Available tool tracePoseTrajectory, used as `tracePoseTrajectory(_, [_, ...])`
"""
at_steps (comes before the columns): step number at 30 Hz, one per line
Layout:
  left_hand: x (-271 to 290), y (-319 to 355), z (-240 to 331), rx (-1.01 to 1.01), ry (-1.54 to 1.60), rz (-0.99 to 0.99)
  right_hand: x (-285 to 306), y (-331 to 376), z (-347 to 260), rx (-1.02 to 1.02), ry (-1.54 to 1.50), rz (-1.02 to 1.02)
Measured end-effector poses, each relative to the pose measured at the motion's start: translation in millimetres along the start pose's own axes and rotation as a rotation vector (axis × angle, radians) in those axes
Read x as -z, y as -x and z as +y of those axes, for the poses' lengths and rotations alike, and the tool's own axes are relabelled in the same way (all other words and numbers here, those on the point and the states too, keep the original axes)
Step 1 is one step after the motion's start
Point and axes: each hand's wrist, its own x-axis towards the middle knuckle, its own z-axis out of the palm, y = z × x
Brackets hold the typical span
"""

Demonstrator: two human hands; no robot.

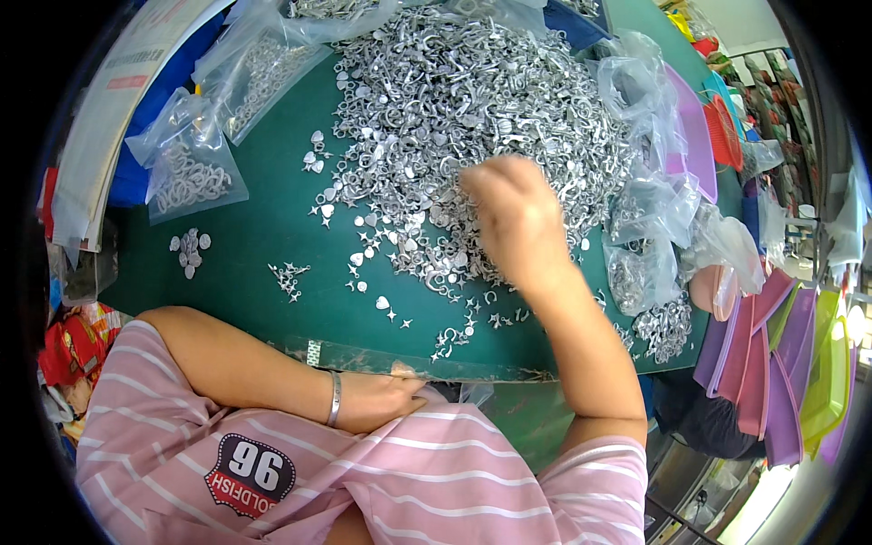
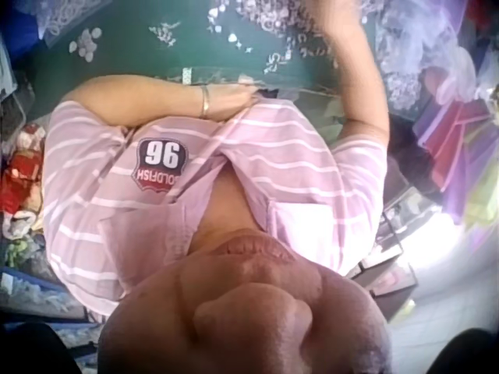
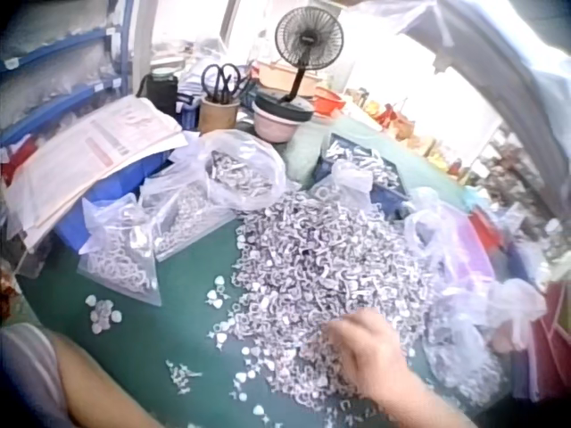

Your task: The person sorts various small metal decorative pieces from a large pile, picking out specific shapes and arranging them into small groups on the work surface before gathering them into their hand.

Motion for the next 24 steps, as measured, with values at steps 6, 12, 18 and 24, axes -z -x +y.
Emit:
tracePoseTrajectory(6, [-17.1, -0.3, -5.3, -0.025, -0.015, 0.167, 9.7, -14.4, 24.2, 0.047, 0.345, -0.108])
tracePoseTrajectory(12, [-13.4, -0.4, -5.0, -0.067, 0.011, 0.158, 14.3, -10.4, 35.7, -0.030, 0.219, 0.036])
tracePoseTrajectory(18, [-15.4, -0.3, -6.0, -0.043, 0.026, 0.144, 32.9, -8.7, 35.2, -0.797, -0.627, -0.103])
tracePoseTrajectory(24, [-21.2, -1.9, -8.8, -0.057, -0.056, 0.170, 32.7, -6.2, 31.3, -0.946, -1.148, -0.010])
